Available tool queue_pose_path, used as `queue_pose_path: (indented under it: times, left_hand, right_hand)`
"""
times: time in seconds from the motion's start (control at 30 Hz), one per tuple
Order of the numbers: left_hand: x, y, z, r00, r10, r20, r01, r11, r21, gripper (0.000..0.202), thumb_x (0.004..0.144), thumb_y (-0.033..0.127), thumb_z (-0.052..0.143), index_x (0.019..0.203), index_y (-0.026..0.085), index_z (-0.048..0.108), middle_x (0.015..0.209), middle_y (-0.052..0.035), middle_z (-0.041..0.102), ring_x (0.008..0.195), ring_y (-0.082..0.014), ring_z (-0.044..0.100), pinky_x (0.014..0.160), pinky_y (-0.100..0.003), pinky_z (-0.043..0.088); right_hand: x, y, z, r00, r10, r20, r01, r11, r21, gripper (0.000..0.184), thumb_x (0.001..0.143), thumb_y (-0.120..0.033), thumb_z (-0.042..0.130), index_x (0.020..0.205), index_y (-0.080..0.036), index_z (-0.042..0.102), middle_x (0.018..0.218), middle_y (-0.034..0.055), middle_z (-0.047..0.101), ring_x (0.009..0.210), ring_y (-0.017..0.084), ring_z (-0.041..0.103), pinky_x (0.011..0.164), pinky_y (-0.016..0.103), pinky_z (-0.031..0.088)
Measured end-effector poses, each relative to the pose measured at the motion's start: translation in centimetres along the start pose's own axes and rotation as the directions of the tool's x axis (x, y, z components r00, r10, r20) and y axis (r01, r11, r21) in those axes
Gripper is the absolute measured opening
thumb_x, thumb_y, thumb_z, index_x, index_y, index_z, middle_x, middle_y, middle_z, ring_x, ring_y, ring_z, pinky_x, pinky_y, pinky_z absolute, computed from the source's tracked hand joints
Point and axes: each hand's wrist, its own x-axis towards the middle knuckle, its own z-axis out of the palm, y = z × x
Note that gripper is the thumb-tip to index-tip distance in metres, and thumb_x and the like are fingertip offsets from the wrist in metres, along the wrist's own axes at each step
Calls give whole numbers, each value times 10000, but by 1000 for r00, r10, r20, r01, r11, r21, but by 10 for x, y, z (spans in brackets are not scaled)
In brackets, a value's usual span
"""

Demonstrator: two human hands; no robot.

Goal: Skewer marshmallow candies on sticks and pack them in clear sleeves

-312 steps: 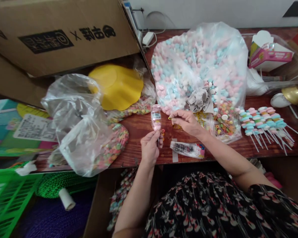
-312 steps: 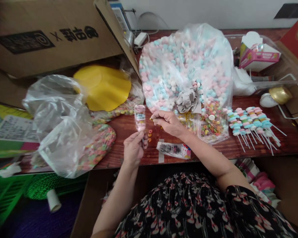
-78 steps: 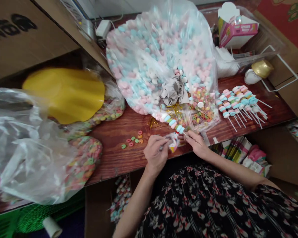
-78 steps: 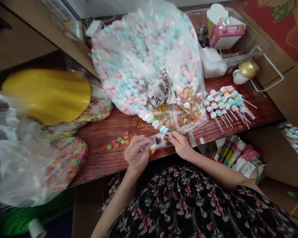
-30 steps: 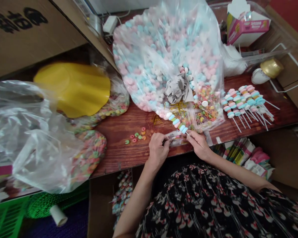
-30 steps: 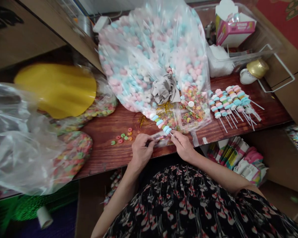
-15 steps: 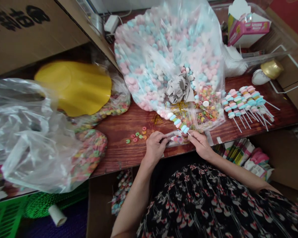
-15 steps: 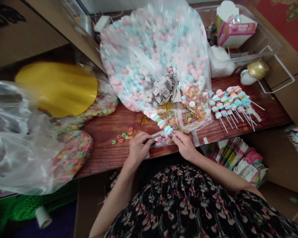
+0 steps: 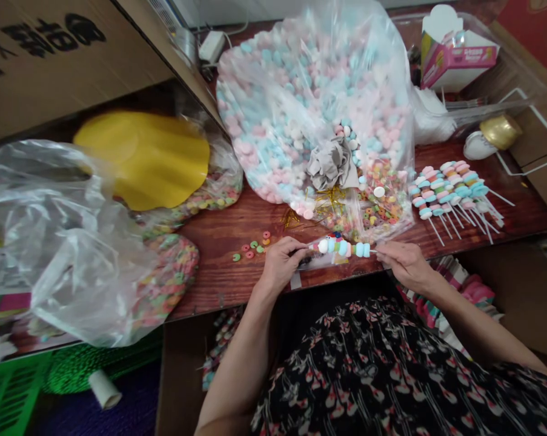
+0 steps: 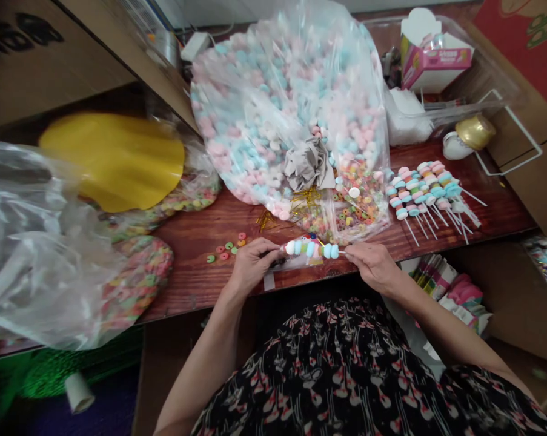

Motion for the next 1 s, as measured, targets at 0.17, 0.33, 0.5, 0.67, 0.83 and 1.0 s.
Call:
queue_pose_path:
  times: [0.17,0.33,0.5,0.67,0.83,1.0]
  left_hand:
    - [0,0,1,1000,12,-6,-12,1000,6,121,794,287,688,759,193,753,729,-24,672,666,-130,612,624,-246,469]
    - [0,-1,2,998,56,3,-56,997,55,138,819,290,672,757,197,754,707,-20,664,658,-127,604,614,-249,466]
    - [0,1,4,987,163,8,-163,977,139,166,837,317,668,754,195,747,699,-23,649,656,-126,583,612,-252,453]
    - [-1,2,5,959,283,28,-281,925,255,176,875,300,627,798,191,742,697,-28,619,660,-137,550,625,-273,428]
    - [-2,2,5,934,349,71,-354,887,298,172,899,289,598,828,198,725,711,-28,611,675,-142,522,636,-276,415]
    - [-5,10,3,909,387,157,-418,845,334,164,899,263,586,816,189,707,724,-43,604,712,-163,514,655,-290,422]
  right_hand:
    - [-5,6,-4,1000,-29,9,29,993,-115,235,942,-176,433,1008,-188,658,893,66,706,797,162,643,736,278,496]
    - [-6,2,-13,995,-63,77,85,936,-342,276,890,-103,426,1005,-173,667,875,72,683,798,165,609,727,270,472]
    - [3,-9,-21,981,-156,116,194,803,-563,298,835,-57,442,1013,-131,669,787,62,649,732,166,550,668,281,402]
    - [18,-25,-30,982,-105,160,186,721,-668,277,835,-66,475,1019,-139,669,734,47,620,682,168,497,611,310,315]
    - [31,-31,-38,979,-33,202,155,763,-628,283,833,-72,487,1022,-175,670,752,44,625,666,158,485,593,305,284]
    - [35,-33,-34,962,-144,232,257,761,-596,291,850,-55,441,995,-135,680,769,65,641,703,169,503,613,312,302]
